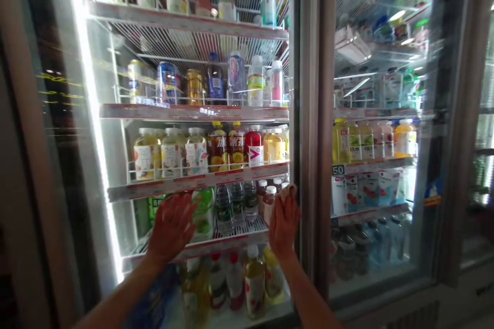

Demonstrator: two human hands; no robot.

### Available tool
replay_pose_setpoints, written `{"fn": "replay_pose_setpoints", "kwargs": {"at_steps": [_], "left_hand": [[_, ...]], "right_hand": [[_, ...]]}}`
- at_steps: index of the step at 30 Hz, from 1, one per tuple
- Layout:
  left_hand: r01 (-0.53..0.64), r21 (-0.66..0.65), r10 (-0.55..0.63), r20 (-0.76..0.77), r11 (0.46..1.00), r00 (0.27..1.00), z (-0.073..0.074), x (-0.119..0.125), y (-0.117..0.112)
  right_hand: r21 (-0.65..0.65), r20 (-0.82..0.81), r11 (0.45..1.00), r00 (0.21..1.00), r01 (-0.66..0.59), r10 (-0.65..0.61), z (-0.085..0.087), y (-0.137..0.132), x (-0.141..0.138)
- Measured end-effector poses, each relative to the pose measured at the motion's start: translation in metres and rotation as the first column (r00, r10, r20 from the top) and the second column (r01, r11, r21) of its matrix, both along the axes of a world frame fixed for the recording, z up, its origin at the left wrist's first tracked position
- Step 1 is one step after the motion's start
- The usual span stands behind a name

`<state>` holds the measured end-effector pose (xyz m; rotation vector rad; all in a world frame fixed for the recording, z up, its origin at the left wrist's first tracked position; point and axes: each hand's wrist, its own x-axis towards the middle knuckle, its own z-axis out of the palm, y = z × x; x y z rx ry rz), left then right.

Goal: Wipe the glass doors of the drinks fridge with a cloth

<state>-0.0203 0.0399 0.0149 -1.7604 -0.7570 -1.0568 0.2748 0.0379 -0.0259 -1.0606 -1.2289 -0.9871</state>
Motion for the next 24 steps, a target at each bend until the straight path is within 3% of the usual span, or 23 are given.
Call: {"fn": "replay_pose_setpoints", "kwargs": {"at_steps": [3, 6, 8, 10, 12, 15, 17, 19, 22, 24], "left_hand": [[0.001, -0.001, -0.001, 0.005, 1.0, 1.0, 0.003, 0.0, 0.0], [0.011, -0.014, -0.011, 0.001, 1.0, 1.0, 0.003, 0.0, -0.001], [0.008, -0.019, -0.008, 0.002, 1.0, 1.0, 0.003, -0.001, -0.001], [0.006, -0.021, -0.006, -0.001, 1.0, 1.0, 0.003, -0.001, -0.002], [0.004, -0.024, -0.004, -0.006, 1.0, 1.0, 0.003, -0.001, -0.003], [0.001, -0.022, -0.002, -0.006, 1.0, 1.0, 0.004, 0.0, -0.003], [0.003, -0.016, -0.003, -0.002, 1.0, 1.0, 0.004, 0.0, -0.003], [0.011, -0.016, -0.011, -0.005, 1.0, 1.0, 0.003, 0.0, -0.002], [0.017, -0.024, -0.017, -0.005, 1.0, 1.0, 0.003, -0.001, -0.001], [0.016, -0.032, -0.016, 0.006, 0.999, 1.0, 0.003, -0.001, -0.001]], "right_hand": [[0.008, 0.005, 0.999, 0.999, -0.053, 0.053, -0.002, 0.001, -0.035], [-0.102, 0.303, 0.986, 0.939, -0.135, 0.16, -0.024, -0.005, -0.077], [-0.157, 0.493, 0.978, 0.847, -0.137, 0.197, -0.043, -0.01, -0.077], [-0.162, 0.565, 0.98, 0.803, -0.117, 0.189, -0.056, -0.013, -0.05], [-0.158, 0.492, 0.985, 0.859, -0.071, 0.14, -0.061, -0.014, -0.009], [-0.124, 0.178, 0.992, 0.984, 0.009, 0.014, -0.057, -0.01, 0.03], [-0.086, -0.039, 0.996, 0.999, 0.026, -0.029, -0.056, -0.008, 0.022], [-0.091, -0.122, 0.996, 0.993, -0.011, -0.001, -0.062, -0.01, -0.008], [-0.211, 0.139, 0.971, 0.98, -0.114, 0.145, -0.078, -0.017, -0.049], [-0.272, 0.392, 0.952, 0.887, -0.142, 0.244, -0.079, -0.021, -0.05]]}}
